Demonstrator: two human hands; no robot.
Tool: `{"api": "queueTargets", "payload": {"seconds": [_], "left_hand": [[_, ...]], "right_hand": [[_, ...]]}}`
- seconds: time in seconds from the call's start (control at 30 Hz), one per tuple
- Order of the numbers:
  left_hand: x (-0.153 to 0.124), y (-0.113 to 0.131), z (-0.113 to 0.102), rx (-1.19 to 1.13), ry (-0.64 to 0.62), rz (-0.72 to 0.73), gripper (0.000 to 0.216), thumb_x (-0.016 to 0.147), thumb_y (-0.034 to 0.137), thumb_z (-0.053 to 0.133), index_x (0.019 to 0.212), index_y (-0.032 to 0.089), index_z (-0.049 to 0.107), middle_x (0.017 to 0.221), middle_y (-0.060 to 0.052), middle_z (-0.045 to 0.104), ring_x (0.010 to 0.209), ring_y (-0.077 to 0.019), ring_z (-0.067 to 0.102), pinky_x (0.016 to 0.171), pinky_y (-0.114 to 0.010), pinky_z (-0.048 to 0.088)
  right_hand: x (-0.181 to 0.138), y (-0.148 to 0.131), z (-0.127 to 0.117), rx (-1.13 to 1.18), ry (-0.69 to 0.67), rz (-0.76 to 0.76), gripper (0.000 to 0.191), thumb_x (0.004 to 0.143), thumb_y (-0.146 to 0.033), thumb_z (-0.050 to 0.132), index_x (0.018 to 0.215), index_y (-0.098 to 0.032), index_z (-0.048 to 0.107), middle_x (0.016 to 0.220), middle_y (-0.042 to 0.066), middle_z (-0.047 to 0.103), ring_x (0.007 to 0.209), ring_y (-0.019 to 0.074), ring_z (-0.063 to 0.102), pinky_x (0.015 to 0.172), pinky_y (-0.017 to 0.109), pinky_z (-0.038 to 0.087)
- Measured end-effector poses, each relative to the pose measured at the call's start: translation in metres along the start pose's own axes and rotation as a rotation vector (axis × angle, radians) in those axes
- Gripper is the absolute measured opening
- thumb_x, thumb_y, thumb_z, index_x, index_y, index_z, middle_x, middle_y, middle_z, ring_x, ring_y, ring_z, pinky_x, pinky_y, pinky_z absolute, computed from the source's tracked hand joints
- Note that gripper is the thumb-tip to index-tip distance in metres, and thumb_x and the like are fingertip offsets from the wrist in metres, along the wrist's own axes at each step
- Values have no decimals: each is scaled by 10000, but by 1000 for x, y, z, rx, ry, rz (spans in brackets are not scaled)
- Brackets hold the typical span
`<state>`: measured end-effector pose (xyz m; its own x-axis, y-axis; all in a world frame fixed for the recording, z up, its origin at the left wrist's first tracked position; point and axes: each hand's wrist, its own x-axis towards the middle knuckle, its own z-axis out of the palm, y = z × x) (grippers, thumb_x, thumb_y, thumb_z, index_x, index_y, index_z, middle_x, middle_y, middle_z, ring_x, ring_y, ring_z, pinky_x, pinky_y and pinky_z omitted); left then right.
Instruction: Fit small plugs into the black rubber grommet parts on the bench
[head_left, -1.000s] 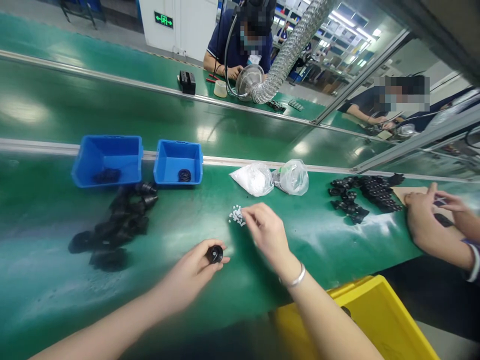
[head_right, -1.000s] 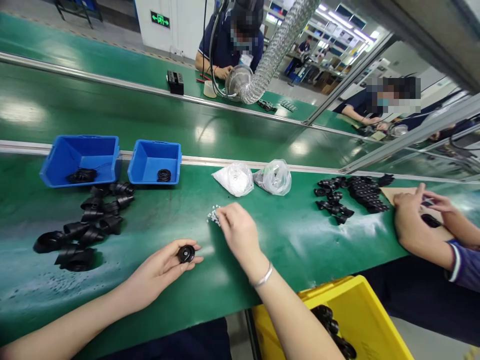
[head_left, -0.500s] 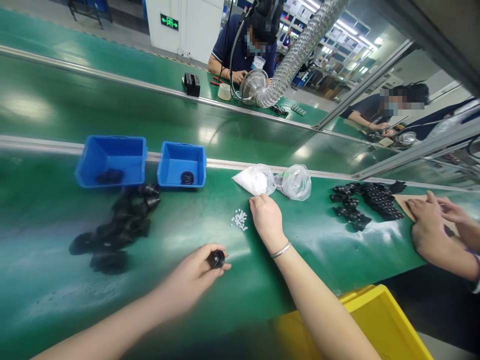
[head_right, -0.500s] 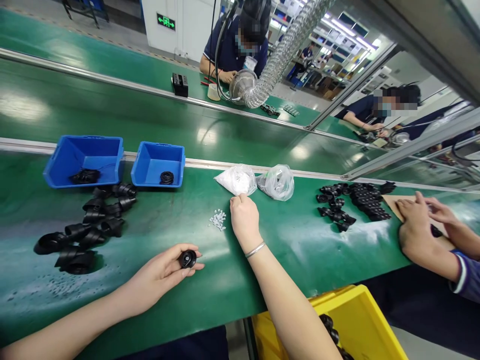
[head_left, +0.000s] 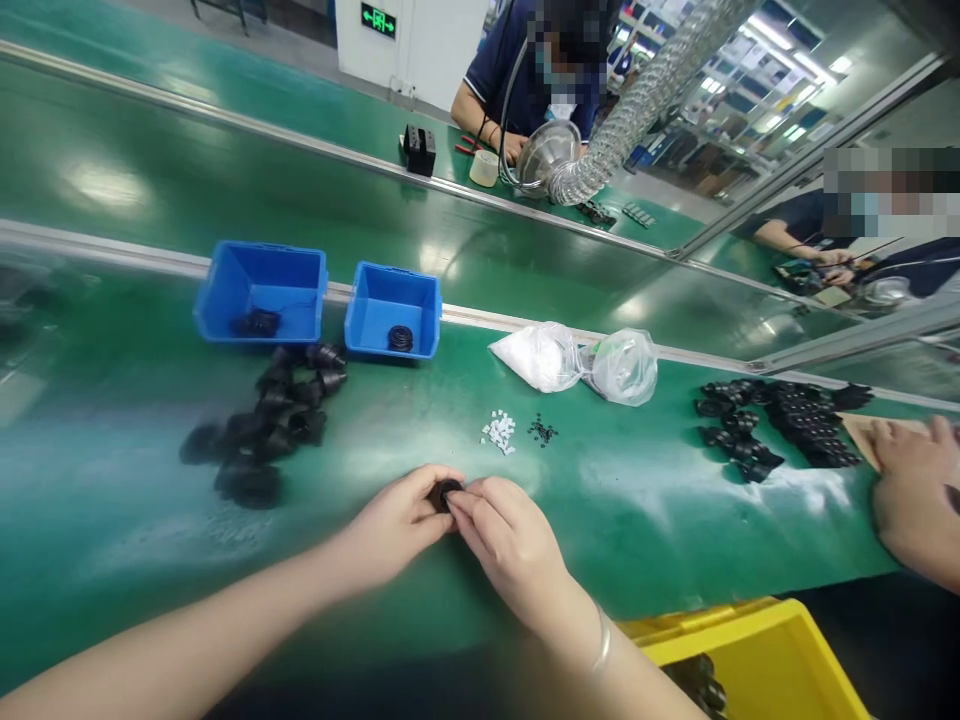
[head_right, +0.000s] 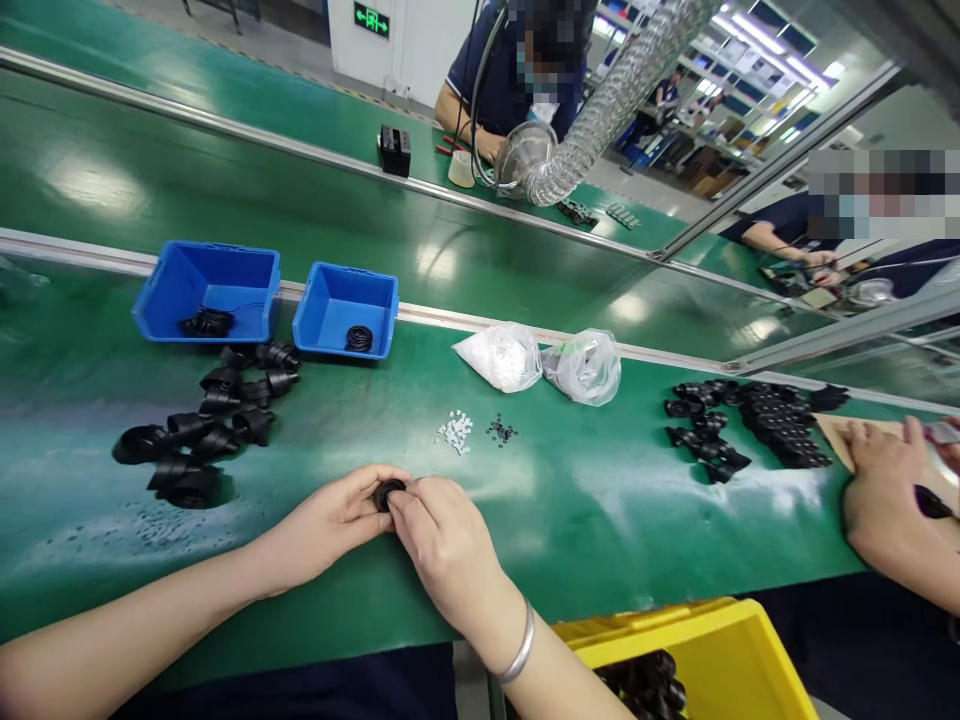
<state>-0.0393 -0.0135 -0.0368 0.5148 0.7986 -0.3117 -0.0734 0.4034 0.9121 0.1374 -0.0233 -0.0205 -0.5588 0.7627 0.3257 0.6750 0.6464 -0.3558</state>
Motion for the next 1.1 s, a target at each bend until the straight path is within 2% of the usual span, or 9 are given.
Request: {"api": "queueTargets", "payload": {"seconds": [0.13,0.23,0.33,0.5,0.7,0.9,1.1], "left_hand": [[0,-1,-1,50,2,-13,336,833,256,578,1157,197,509,732,44,495,604,-103,486,593,-249,405],[0,1,-2,-16,-11,4,330,822,224,581,1144,186,519,838,15,541,676,-112,521,649,-261,420],[1,2,-2,-82,-12,1,338,805,199,592,1136,181,524,952,-22,575,790,-143,569,736,-290,447],[3,-3,-4,-147,8,34,324,800,184,607,1118,189,539,1057,-52,597,947,-182,592,860,-336,459],[4,-5,-4,-152,28,37,313,801,163,593,1108,190,541,1045,-44,604,925,-177,607,868,-343,472],[4,-6,-4,-108,25,40,331,801,157,574,1129,187,540,1094,-64,624,975,-202,610,886,-360,469],[3,-4,-5,-126,19,20,337,797,160,586,1131,185,542,1095,-68,621,967,-199,614,886,-357,460]], "right_hand": [[3,3,2,-38,-4,-35,156,920,-109,495,1017,-135,615,842,77,601,777,171,570,702,324,491],[3,2,-1,-25,-27,-36,182,926,-109,480,1052,-139,607,863,83,605,784,173,567,711,334,500],[-3,1,-1,-9,-69,-19,270,925,-112,470,1169,-157,576,925,96,604,845,192,573,741,359,514],[-18,2,10,72,-92,27,488,915,-80,447,1388,-191,415,1042,124,573,929,206,566,791,383,530],[-22,5,17,78,-87,23,547,906,-69,440,1429,-208,361,1083,134,557,939,211,567,792,387,532],[-19,6,15,-93,-119,-66,534,914,-113,462,1433,-171,352,1021,138,594,895,246,543,710,407,496],[-26,3,19,-41,-76,18,584,914,-97,442,1468,-194,288,1057,136,568,892,221,551,744,398,512]]}}
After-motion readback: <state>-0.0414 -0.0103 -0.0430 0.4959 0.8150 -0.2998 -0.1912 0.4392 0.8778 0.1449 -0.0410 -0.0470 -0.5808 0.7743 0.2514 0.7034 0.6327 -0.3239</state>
